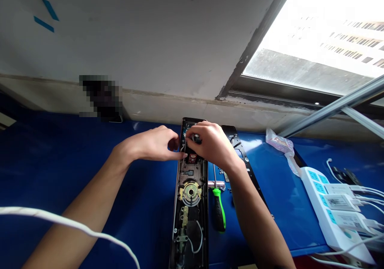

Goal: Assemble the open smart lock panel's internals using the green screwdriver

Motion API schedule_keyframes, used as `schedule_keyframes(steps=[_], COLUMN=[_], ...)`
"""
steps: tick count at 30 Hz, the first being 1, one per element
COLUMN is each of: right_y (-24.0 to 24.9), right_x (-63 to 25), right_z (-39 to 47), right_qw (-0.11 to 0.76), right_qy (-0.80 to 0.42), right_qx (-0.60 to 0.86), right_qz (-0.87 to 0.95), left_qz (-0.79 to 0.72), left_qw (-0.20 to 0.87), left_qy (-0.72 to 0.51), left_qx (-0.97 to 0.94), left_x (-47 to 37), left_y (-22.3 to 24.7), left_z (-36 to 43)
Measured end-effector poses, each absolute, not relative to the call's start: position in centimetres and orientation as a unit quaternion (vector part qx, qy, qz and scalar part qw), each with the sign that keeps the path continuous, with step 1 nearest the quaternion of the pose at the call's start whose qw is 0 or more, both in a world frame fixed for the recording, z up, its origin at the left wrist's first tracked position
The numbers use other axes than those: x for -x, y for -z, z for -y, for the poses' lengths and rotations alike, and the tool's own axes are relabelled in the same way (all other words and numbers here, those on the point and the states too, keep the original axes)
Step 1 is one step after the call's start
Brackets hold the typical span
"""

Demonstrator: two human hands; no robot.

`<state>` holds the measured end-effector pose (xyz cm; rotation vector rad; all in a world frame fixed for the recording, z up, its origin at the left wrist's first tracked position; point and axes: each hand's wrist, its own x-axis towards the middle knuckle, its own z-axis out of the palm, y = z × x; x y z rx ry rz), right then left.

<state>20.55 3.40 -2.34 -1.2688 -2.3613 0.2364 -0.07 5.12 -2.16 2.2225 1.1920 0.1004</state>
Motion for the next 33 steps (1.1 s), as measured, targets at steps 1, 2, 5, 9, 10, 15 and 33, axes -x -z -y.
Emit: schedule_keyframes(steps=[1,2,5,9,10,15,33], right_y=[2.3,2.26,2.2,2.3,2.35,2.53,2.78], right_x=[-20.57,-20.6,-20.62,-20.49,-20.44,-20.37,-20.35], right_z=[-3.38,-3.35,-3.28,-3.26,-3.27,-3.39,-3.87], right_qw=[0.224,0.224,0.223,0.228,0.23,0.237,0.234], right_qy=[-0.089,-0.092,-0.101,-0.108,-0.108,-0.115,-0.081], right_qx=[0.459,0.458,0.459,0.475,0.48,0.489,0.479], right_qz=[0.855,0.855,0.854,0.843,0.839,0.832,0.842], left_qz=[-0.449,-0.449,-0.443,-0.435,-0.437,-0.447,-0.441], left_qw=[0.303,0.301,0.299,0.303,0.304,0.316,0.301], left_qy=[-0.038,-0.036,-0.029,-0.029,-0.029,-0.033,-0.031], left_qx=[-0.84,-0.841,-0.845,-0.847,-0.846,-0.836,-0.845], left_x=[0.05,0.04,0.05,0.14,0.16,0.28,0.18], left_y=[2.11,2.06,1.9,1.84,1.87,2.14,2.06], left_z=[-5.09,-5.06,-4.99,-4.95,-4.95,-5.03,-5.14])
